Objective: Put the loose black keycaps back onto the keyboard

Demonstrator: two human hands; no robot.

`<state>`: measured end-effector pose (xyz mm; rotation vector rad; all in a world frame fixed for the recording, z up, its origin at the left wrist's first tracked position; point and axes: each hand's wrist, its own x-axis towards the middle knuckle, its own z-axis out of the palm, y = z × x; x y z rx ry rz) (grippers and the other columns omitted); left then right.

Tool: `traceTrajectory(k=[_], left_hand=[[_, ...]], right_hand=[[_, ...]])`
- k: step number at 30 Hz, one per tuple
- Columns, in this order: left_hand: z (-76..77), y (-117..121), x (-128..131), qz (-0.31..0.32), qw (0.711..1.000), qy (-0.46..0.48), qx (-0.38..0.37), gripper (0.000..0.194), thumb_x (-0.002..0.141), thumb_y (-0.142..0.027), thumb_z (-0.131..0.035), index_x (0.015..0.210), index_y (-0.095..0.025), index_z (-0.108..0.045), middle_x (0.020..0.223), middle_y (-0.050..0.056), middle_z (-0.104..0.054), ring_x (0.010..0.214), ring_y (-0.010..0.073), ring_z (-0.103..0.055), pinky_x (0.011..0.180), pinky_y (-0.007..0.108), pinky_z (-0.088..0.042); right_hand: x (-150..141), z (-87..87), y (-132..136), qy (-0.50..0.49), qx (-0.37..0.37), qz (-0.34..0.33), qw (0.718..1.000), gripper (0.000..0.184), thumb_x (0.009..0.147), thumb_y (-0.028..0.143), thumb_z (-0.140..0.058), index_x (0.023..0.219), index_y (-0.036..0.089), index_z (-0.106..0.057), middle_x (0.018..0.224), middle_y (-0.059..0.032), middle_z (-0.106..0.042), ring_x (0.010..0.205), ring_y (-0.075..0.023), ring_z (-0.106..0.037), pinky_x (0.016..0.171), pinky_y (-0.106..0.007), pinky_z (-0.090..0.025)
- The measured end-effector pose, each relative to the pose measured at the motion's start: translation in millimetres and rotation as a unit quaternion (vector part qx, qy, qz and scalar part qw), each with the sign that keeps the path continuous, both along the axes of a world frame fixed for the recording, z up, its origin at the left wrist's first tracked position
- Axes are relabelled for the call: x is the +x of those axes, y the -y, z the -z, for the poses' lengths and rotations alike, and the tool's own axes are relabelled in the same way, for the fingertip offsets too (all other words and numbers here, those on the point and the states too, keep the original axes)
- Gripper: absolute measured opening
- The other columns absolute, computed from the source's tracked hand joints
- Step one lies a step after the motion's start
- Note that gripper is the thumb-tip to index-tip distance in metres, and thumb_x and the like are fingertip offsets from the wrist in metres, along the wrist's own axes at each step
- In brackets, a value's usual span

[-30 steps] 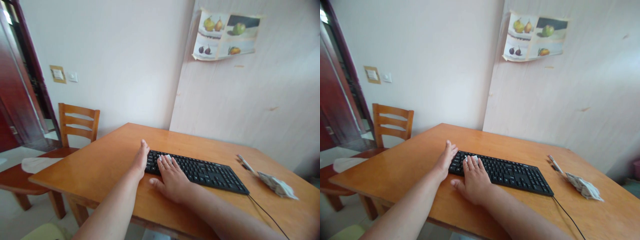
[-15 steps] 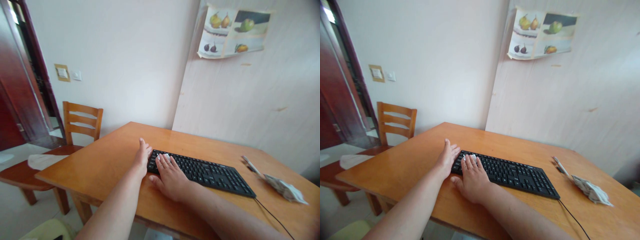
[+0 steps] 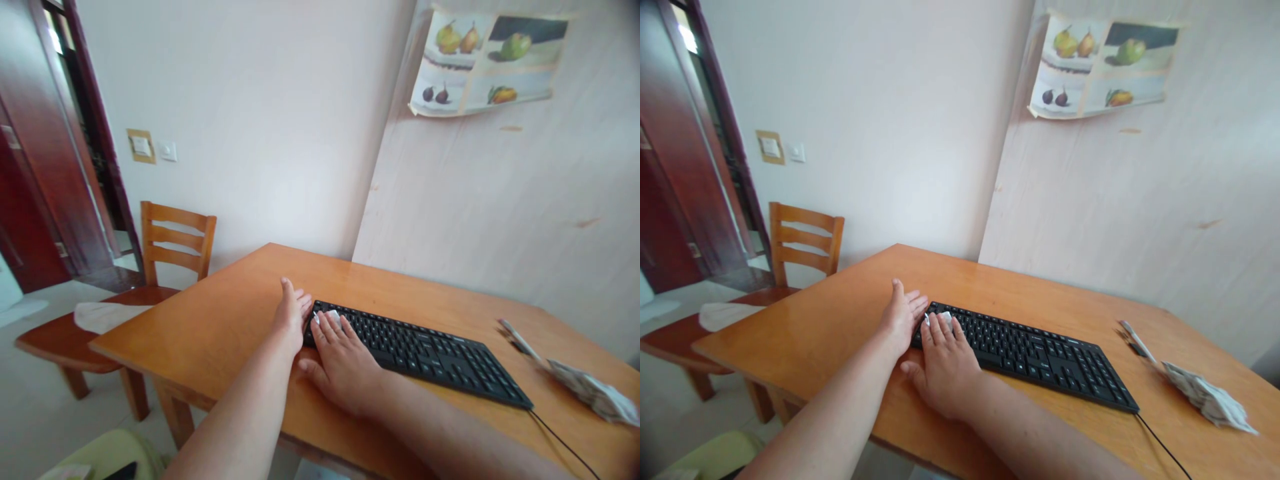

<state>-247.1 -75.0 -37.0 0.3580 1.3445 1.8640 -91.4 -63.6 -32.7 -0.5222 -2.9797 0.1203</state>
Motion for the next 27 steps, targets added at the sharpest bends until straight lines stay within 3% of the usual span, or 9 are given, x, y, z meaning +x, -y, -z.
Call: traceTrajectory(k=[3, 9, 16, 23, 27], left_hand=[[-0.9, 0, 0, -0.005, 1.000, 0.022, 0.011, 0.104, 0.084, -0.082, -0.010, 0.149, -0.004, -0.034, 0.149, 0.024, -0.044, 0.137, 0.0251, -0.047, 0.113, 0.032, -0.038], [-4.2, 2, 1, -0.026, 0.998, 0.053, 0.022, 0.099, 0.087, -0.078, -0.014, 0.149, -0.004, -0.035, 0.150, 0.025, -0.041, 0.135, 0.0248, -0.049, 0.108, 0.029, -0.043], [-7.2, 3, 1, -0.045, 0.995, 0.088, 0.017, 0.093, 0.089, -0.077, -0.018, 0.143, -0.006, -0.045, 0.146, 0.023, -0.049, 0.133, 0.0254, -0.051, 0.108, 0.031, -0.044], [-6.9, 4, -1, -0.058, 0.992, 0.108, 0.037, 0.094, 0.089, -0.077, -0.018, 0.147, -0.005, -0.039, 0.149, 0.025, -0.044, 0.132, 0.0239, -0.052, 0.104, 0.028, -0.047], [-4.8, 5, -3, -0.063, 0.993, 0.093, 0.031, 0.092, 0.089, -0.077, -0.017, 0.143, -0.008, -0.044, 0.146, 0.024, -0.049, 0.131, 0.0238, -0.053, 0.103, 0.030, -0.048]], right_hand=[[-2, 0.2, -6, 0.008, 0.003, -0.006, 1.000, 0.083, 0.098, 0.063, -0.011, 0.157, 0.006, -0.023, 0.162, -0.0153, -0.015, 0.150, -0.0294, -0.007, 0.121, -0.048, -0.001], [-40, -6.6, -43, 0.016, -0.018, 0.056, 0.998, 0.085, 0.097, 0.066, -0.016, 0.157, 0.006, -0.021, 0.162, -0.0173, -0.016, 0.150, -0.0314, -0.009, 0.120, -0.052, -0.007], [-24, 3.2, -17, -0.002, -0.007, 0.000, 1.000, 0.073, 0.101, 0.052, -0.020, 0.156, 0.004, -0.023, 0.162, -0.0163, -0.015, 0.150, -0.0304, -0.008, 0.121, -0.049, -0.005], [-44, -7.2, -39, 0.021, -0.029, 0.026, 0.999, 0.072, 0.100, 0.051, -0.025, 0.157, 0.008, -0.021, 0.162, -0.0162, -0.015, 0.150, -0.0317, -0.009, 0.119, -0.054, -0.007], [-45, -2.3, -29, 0.007, -0.019, 0.016, 1.000, 0.070, 0.100, 0.048, -0.026, 0.156, 0.005, -0.022, 0.162, -0.0172, -0.016, 0.150, -0.0316, -0.008, 0.120, -0.053, -0.007]])
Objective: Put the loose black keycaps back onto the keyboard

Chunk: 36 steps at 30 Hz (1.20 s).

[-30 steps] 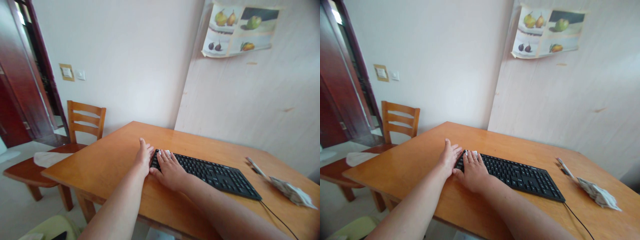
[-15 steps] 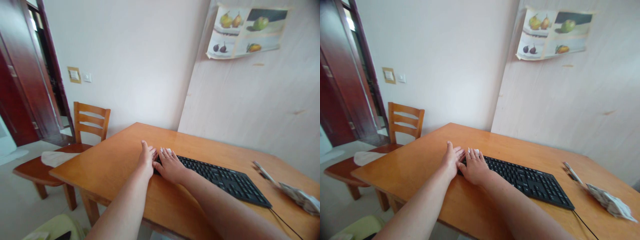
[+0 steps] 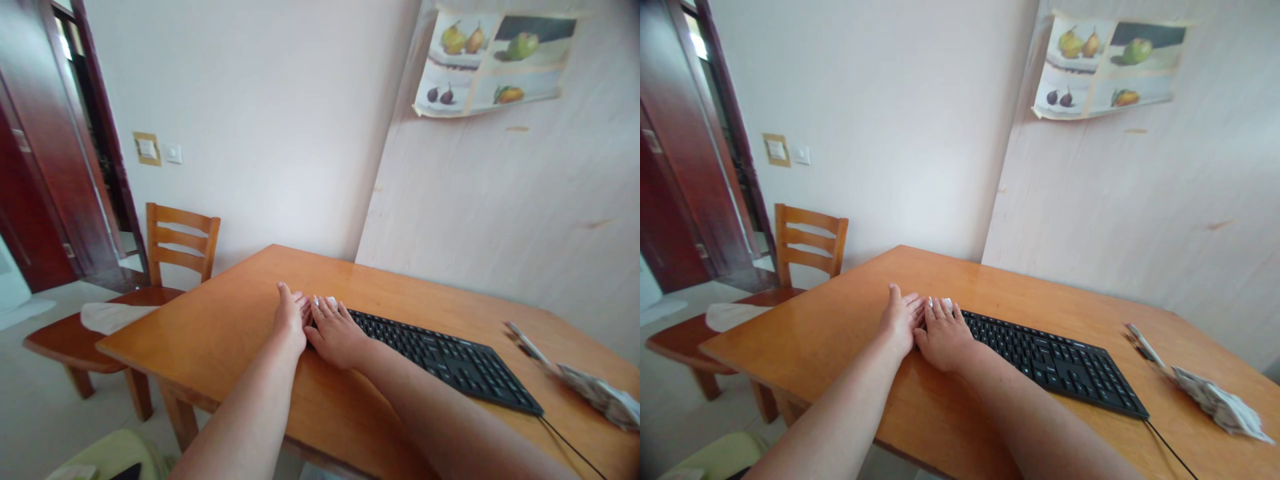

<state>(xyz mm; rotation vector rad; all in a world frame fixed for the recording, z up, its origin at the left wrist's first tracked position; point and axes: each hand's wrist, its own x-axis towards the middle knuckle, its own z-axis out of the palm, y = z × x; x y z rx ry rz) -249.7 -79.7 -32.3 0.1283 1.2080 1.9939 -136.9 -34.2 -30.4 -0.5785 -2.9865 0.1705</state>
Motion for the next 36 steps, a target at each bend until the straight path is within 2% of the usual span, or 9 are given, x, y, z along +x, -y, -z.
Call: traceTrajectory(k=[4, 7, 12, 19, 22, 27, 30, 33, 36], left_hand=[[4.9, -3, 2, -0.013, 0.998, -0.062, -0.023, 0.095, 0.087, -0.079, -0.017, 0.139, -0.006, -0.048, 0.141, 0.024, -0.053, 0.131, 0.0255, -0.053, 0.108, 0.034, -0.044], [12.7, -7, 6, 0.009, 0.984, -0.173, -0.033, 0.094, 0.087, -0.079, -0.017, 0.140, -0.009, -0.049, 0.146, 0.022, -0.049, 0.135, 0.0263, -0.049, 0.112, 0.037, -0.039], [22.9, -8, 13, 0.051, 0.907, -0.411, -0.076, 0.086, 0.088, -0.078, -0.022, 0.139, -0.015, -0.053, 0.150, 0.016, -0.046, 0.141, 0.0261, -0.040, 0.119, 0.038, -0.027], [17.3, -5, 18, 0.052, 0.866, -0.480, -0.130, 0.085, 0.091, -0.074, -0.016, 0.134, -0.013, -0.058, 0.143, 0.018, -0.054, 0.136, 0.0287, -0.047, 0.115, 0.042, -0.033], [15.5, -4, 17, 0.043, 0.850, -0.506, -0.140, 0.081, 0.093, -0.072, -0.017, 0.124, -0.014, -0.064, 0.134, 0.018, -0.062, 0.132, 0.0305, -0.052, 0.112, 0.045, -0.037], [9.1, 1, 22, 0.021, 0.817, -0.568, -0.099, 0.058, 0.097, -0.061, -0.031, 0.112, -0.020, -0.069, 0.122, 0.012, -0.070, 0.121, 0.0294, -0.060, 0.107, 0.046, -0.042], [2.0, 6, 32, -0.008, 0.842, -0.539, -0.022, 0.042, 0.093, -0.051, -0.048, 0.119, -0.023, -0.067, 0.132, 0.008, -0.064, 0.130, 0.0256, -0.053, 0.115, 0.040, -0.035], [-4.3, 11, 43, 0.024, 0.861, -0.506, 0.043, 0.037, 0.088, -0.043, -0.059, 0.120, -0.026, -0.068, 0.134, 0.006, -0.063, 0.132, 0.0249, -0.051, 0.118, 0.038, -0.031], [-6.6, 13, 50, 0.083, 0.861, -0.497, 0.072, 0.032, 0.085, -0.038, -0.064, 0.113, -0.026, -0.072, 0.129, 0.006, -0.067, 0.125, 0.0262, -0.056, 0.115, 0.038, -0.035]], right_hand=[[21, 7.2, 22, -0.030, 0.014, -0.046, 0.998, 0.069, 0.101, 0.048, -0.024, 0.157, 0.008, -0.021, 0.162, -0.0145, -0.014, 0.150, -0.0300, -0.009, 0.120, -0.053, -0.006], [36, 6.9, 23, -0.032, 0.013, -0.035, 0.999, 0.074, 0.100, 0.056, -0.021, 0.157, 0.009, -0.022, 0.162, -0.0145, -0.015, 0.150, -0.0302, -0.011, 0.120, -0.054, -0.007], [54, 4.3, 5, -0.024, 0.032, 0.002, 0.999, 0.075, 0.101, 0.056, -0.019, 0.155, 0.005, -0.028, 0.160, -0.0171, -0.022, 0.149, -0.0298, -0.017, 0.120, -0.055, -0.008], [78, 2.7, -15, -0.057, 0.043, 0.022, 0.997, 0.056, 0.100, 0.034, -0.032, 0.147, 0.007, -0.044, 0.151, -0.0195, -0.042, 0.143, -0.0299, -0.033, 0.119, -0.055, -0.014], [84, -0.7, -29, -0.138, -0.049, 0.027, 0.989, 0.049, 0.097, 0.027, -0.034, 0.137, 0.009, -0.056, 0.137, -0.0188, -0.058, 0.131, -0.0269, -0.050, 0.114, -0.047, -0.031], [90, -4.2, -40, -0.326, -0.262, 0.093, 0.903, 0.039, 0.092, 0.033, -0.043, 0.119, 0.015, -0.066, 0.110, -0.0100, -0.072, 0.110, -0.0223, -0.064, 0.099, -0.037, -0.047], [87, -8.0, -34, -0.385, -0.366, 0.108, 0.840, 0.036, 0.087, 0.035, -0.050, 0.117, 0.017, -0.060, 0.103, -0.0077, -0.072, 0.091, -0.0198, -0.068, 0.080, -0.034, -0.053], [81, -13.3, -26, -0.400, -0.457, 0.097, 0.788, 0.033, 0.083, 0.037, -0.056, 0.110, 0.019, -0.053, 0.085, -0.0027, -0.069, 0.065, -0.0147, -0.062, 0.055, -0.025, -0.048], [73, -15.9, -23, -0.412, -0.491, 0.086, 0.763, 0.031, 0.080, 0.040, -0.061, 0.101, 0.020, -0.052, 0.075, 0.0015, -0.063, 0.055, -0.0112, -0.055, 0.048, -0.021, -0.041]])
